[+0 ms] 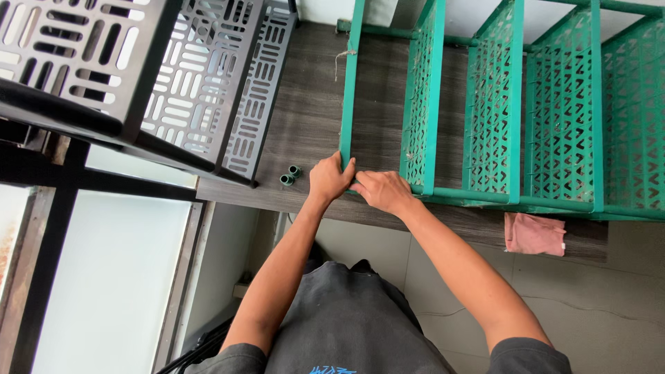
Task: The person disassembles a green plastic shelving unit by hand. They remove the top shelf, then detach the side panels and connecting rods, placing each component on the floor.
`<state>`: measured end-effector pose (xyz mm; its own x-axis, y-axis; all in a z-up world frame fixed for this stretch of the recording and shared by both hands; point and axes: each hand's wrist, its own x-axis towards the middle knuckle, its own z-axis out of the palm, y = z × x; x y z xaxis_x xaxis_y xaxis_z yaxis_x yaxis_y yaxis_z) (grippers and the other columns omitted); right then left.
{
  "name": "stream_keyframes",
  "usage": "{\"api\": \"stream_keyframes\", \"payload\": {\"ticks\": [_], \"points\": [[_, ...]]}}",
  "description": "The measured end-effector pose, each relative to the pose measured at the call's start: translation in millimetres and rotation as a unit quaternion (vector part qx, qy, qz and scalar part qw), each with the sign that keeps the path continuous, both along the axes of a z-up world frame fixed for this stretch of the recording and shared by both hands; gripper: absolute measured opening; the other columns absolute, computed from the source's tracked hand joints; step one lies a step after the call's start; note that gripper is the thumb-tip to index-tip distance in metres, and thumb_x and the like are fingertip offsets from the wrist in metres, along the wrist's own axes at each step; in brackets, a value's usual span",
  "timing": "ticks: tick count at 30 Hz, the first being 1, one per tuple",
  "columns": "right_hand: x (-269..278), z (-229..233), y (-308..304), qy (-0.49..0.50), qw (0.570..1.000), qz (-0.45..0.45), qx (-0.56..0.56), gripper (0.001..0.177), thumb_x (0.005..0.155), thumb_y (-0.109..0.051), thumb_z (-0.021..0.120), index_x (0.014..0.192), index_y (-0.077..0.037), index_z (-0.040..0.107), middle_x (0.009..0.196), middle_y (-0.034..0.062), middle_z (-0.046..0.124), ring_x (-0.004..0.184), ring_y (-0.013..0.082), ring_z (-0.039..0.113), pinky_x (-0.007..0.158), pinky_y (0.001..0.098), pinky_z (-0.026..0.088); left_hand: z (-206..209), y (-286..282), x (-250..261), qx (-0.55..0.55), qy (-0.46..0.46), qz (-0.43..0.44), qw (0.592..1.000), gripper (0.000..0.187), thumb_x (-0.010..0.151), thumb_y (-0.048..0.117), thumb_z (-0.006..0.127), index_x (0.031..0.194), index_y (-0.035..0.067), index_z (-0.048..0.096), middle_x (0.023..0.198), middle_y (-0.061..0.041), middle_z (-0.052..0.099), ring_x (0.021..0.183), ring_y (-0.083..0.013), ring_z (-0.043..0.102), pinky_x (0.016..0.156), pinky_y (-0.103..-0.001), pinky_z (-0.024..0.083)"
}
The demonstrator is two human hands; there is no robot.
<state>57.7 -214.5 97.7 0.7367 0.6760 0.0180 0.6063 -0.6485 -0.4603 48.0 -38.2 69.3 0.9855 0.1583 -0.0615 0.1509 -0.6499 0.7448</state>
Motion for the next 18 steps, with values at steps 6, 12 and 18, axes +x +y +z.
{"api": "stream_keyframes", "payload": {"ticks": [6,12,18], "points": [[8.1,6.3,1.6,0.099,0.995,-0.007,-0.015,0.030,0.101,-0.037,0.063,0.089,-0.009,0.066,0.065,0.0133,0.069,0.064,0.0373,0.067,0.061,0.0495,0.051,-1.4,4.0,-1.6,-0.050,-0.045,-0.018,0.998,0.033,0.094,0.037,0.065,0.086,0.005,0.066,0.067,-0.018,0.069,0.069,-0.0400,0.068,0.066,-0.051,0.052],[-1.5,6.8,1.2,-0.021,1.000,-0.003,0.011,0.038,0.096,-0.041,0.065,0.086,-0.004,0.063,0.074,0.0129,0.070,0.068,0.0385,0.069,0.056,0.0512,0.052,5.3,1.3,1.5,-0.079,-0.018,-0.015,0.997,0.033,0.094,0.037,0.064,0.086,0.005,0.066,0.063,-0.016,0.067,0.064,-0.0380,0.068,0.064,-0.049,0.052],[7.1,2.7,-0.4,0.082,0.997,-0.005,0.011,0.029,0.100,-0.037,0.067,0.088,-0.011,0.070,0.067,0.0118,0.070,0.068,0.0380,0.068,0.060,0.0501,0.051,3.9,4.8,-1.8,-0.069,-0.031,-0.010,0.997,0.033,0.094,0.036,0.066,0.086,0.004,0.066,0.064,-0.017,0.067,0.066,-0.0391,0.067,0.064,-0.050,0.051]]}}
